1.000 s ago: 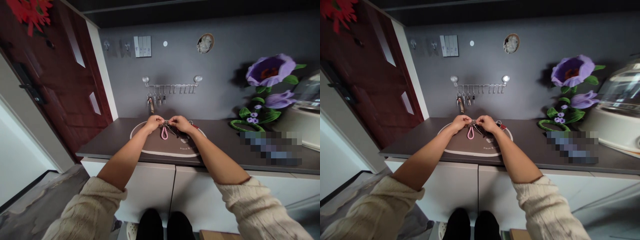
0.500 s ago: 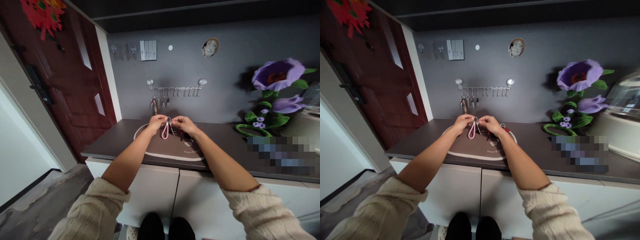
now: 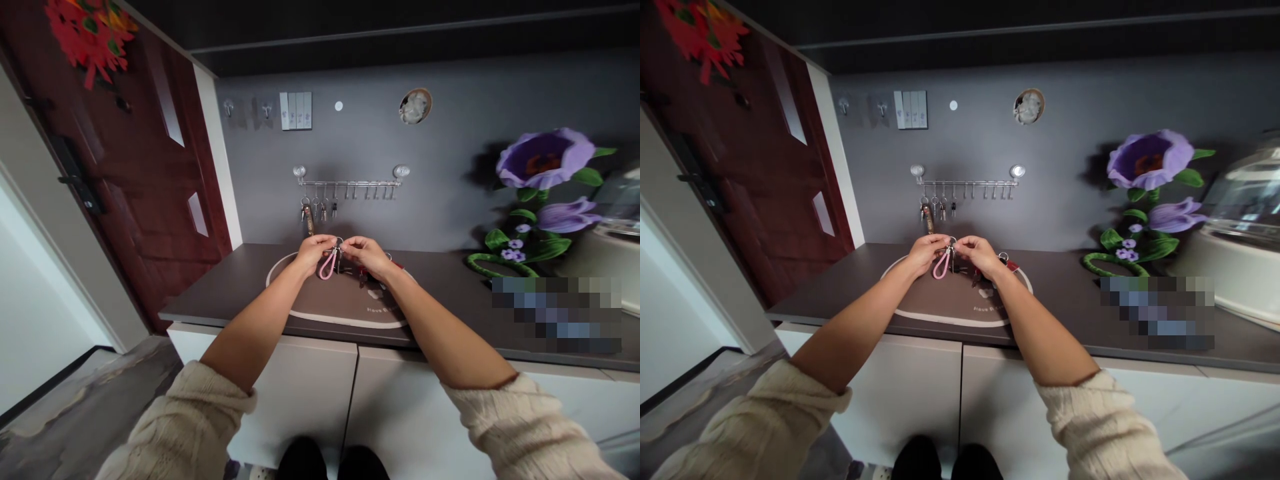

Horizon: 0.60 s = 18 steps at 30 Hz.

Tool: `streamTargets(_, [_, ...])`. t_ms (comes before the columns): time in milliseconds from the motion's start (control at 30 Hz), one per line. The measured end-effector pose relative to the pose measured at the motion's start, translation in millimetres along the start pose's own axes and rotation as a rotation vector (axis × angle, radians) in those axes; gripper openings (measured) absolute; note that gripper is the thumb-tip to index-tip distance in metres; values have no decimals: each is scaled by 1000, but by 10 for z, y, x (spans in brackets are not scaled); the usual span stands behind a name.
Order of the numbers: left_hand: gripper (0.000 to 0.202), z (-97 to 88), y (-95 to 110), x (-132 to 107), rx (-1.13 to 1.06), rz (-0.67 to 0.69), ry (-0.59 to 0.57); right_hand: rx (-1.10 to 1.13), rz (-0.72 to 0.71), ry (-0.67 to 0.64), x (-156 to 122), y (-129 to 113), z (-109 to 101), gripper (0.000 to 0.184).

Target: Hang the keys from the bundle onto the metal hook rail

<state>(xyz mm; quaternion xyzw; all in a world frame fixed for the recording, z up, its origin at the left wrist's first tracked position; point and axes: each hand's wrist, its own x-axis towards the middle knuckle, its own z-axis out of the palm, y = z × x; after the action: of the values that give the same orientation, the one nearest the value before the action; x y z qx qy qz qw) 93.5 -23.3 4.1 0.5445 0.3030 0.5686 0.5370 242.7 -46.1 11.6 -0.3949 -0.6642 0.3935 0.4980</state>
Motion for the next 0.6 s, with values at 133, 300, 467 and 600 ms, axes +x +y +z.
streamTargets(133, [25, 8, 2, 0, -55, 1, -26, -17, -37, 17, 3, 0, 11, 30])
streamTargets(300, [25, 14, 0, -1, -48, -9, -33, -58, -79, 66, -2, -30, 24, 29])
streamTargets(467, [26, 22, 10, -9, -79, -23, -34, -2, -68, 54, 9, -13, 23, 32])
streamTargets(600, [23, 13, 26, -10, -137, -42, -2, 74, -33, 76, 24, 10, 9, 32])
